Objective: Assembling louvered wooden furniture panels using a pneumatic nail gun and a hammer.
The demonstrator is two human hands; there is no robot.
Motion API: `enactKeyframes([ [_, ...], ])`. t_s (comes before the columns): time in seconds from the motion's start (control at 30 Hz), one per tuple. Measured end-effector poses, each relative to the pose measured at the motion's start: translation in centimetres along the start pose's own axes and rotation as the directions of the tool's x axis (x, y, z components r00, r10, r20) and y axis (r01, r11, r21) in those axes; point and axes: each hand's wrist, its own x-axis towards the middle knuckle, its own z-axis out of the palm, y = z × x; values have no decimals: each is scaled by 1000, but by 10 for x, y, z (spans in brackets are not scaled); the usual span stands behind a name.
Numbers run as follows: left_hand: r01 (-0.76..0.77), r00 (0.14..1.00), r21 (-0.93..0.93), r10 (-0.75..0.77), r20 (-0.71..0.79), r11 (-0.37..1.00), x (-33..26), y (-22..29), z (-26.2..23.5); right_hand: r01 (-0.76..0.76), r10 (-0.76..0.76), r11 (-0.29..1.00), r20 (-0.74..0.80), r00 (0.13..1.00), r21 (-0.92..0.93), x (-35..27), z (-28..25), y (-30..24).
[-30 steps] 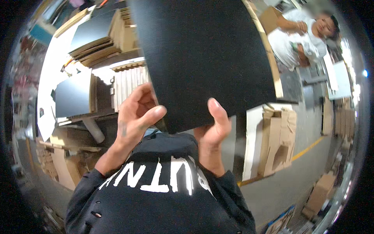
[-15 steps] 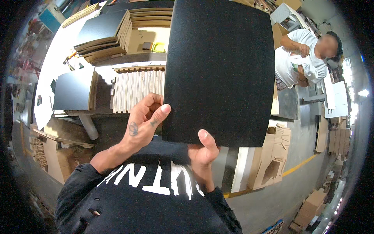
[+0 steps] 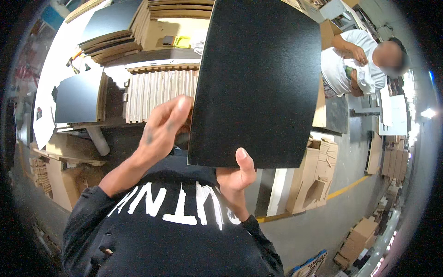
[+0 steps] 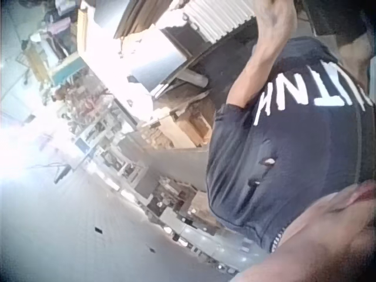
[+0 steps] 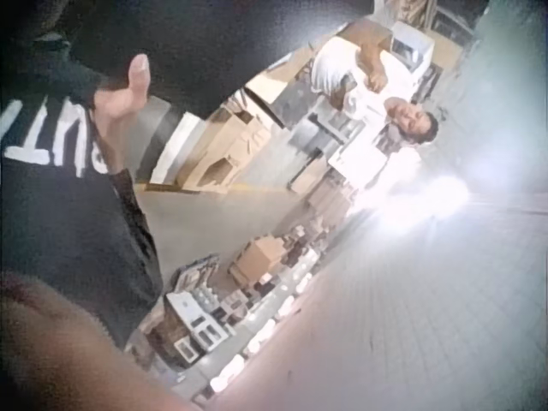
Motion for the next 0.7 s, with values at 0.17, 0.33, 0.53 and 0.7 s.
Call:
enactKeyframes([
  [0.17, -156, 985, 99, 148, 85, 983, -16, -5, 6, 81, -80, 997, 63, 995, -9, 7, -7, 6],
  [0.33, -78, 996, 336, 90, -19, 939, -11, -3, 6, 83, -74, 994, 123, 990, -77, 4, -7, 4],
  [0.53, 1, 988, 333, 50, -146, 943, 0, -8, 2, 144, -122, 980, 161, 979, -135, 1, 7, 11],
  [0.7, 44, 980, 326, 22, -198, 944, 17, -14, 0, 102, -87, 991, 163, 983, -85, -2, 9, 9],
])
